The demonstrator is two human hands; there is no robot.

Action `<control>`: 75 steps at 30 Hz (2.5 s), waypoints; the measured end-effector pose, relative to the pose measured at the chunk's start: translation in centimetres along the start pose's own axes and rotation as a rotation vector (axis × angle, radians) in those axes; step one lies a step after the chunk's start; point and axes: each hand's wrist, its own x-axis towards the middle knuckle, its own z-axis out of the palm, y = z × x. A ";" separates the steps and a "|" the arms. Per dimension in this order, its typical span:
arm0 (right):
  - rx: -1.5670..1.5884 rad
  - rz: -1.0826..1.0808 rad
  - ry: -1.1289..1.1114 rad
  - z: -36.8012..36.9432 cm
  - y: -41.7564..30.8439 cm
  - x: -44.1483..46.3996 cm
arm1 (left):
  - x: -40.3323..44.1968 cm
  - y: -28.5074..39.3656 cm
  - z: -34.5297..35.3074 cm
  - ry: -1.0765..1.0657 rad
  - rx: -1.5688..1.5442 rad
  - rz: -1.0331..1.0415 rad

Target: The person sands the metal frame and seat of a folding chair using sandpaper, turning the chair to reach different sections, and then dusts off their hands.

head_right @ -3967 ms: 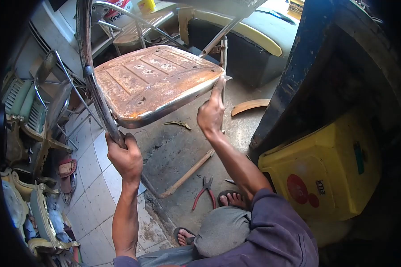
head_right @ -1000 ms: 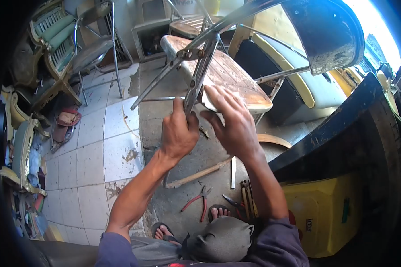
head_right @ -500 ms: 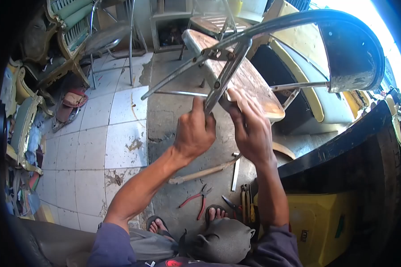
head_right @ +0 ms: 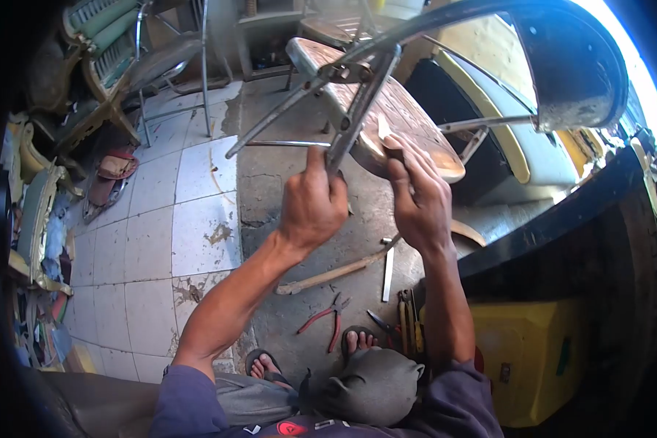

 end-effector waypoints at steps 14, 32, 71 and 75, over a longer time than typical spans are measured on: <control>0.046 -0.044 -0.048 -0.3 -0.2 0.2 | 0.6 -0.4 -0.7 0.028 0.014 0.066; -0.376 -0.312 0.161 2.7 -1.5 -1.7 | 1.2 -0.1 1.2 -0.013 -0.065 0.088; 0.088 0.449 0.900 -1.2 11.4 -3.7 | -3.7 -2.1 -4.3 0.047 -0.005 -0.134; -0.304 0.009 0.592 -3.0 12.3 -3.3 | -3.7 -3.4 -4.8 0.069 0.000 -0.074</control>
